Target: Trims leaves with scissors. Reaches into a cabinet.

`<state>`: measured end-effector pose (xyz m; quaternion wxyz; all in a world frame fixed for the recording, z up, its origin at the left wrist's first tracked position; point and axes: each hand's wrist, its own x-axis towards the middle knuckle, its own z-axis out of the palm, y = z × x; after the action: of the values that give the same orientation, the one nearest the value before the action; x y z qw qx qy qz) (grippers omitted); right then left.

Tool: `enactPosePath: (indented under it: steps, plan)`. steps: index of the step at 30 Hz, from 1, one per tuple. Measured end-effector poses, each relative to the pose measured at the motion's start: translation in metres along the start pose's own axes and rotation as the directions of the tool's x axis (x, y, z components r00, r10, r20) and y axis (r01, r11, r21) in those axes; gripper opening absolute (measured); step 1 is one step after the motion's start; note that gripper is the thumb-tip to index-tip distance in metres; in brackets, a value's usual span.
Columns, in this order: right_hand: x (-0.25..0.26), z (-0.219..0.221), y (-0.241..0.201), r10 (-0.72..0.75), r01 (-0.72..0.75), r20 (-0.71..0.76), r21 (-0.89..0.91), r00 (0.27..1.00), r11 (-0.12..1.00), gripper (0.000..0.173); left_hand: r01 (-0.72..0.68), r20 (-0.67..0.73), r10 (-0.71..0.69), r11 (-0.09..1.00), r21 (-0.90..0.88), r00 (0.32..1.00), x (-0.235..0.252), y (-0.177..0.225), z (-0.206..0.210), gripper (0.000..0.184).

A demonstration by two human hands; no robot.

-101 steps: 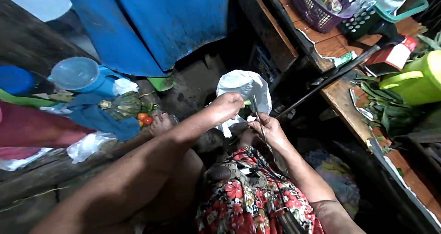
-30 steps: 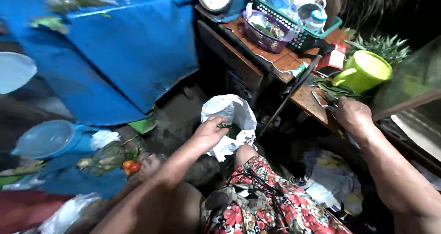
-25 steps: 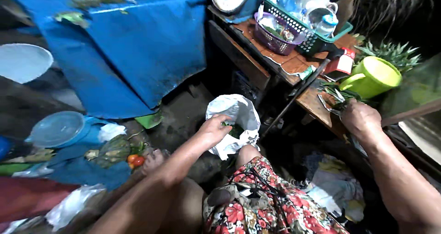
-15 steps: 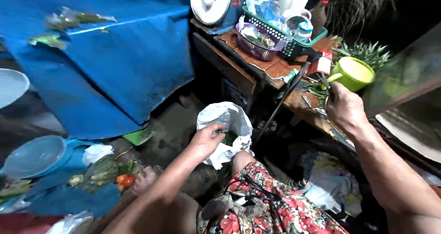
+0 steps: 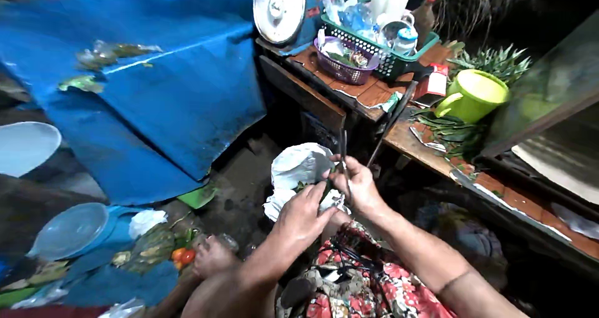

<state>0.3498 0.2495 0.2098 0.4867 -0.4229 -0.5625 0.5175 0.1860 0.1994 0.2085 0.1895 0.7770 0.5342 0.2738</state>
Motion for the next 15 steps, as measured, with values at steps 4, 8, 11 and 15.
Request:
enactPosePath:
  steps: [4, 8, 11, 15]
  plan:
    - [-0.003, 0.008, 0.002, 0.057, -0.06, 0.052, 0.057, 0.997, 0.997, 0.032, -0.09, -0.126, 0.114, 0.98, 0.179, 0.985, -0.003, -0.009, 0.001, 0.031]
    - [-0.003, 0.004, 0.0, 0.068, -0.068, 0.12, -0.008, 0.99, 0.998, 0.037, -0.082, -0.124, 0.108, 0.977, 0.198, 0.986, -0.004, -0.009, 0.001, 0.025]
    - [-0.005, -0.006, 0.002, 0.086, -0.075, 0.137, -0.088, 0.987, 0.993, 0.044, 0.153, 0.017, -0.152, 0.987, -0.04, 0.988, 0.001, 0.001, -0.016, 0.033]
    - [-0.012, -0.014, 0.011, 0.107, -0.091, 0.152, -0.107, 0.983, 0.99, 0.037, 0.436, 0.142, -0.415, 0.809, -0.393, 0.898, 0.009, -0.002, -0.032, 0.032]
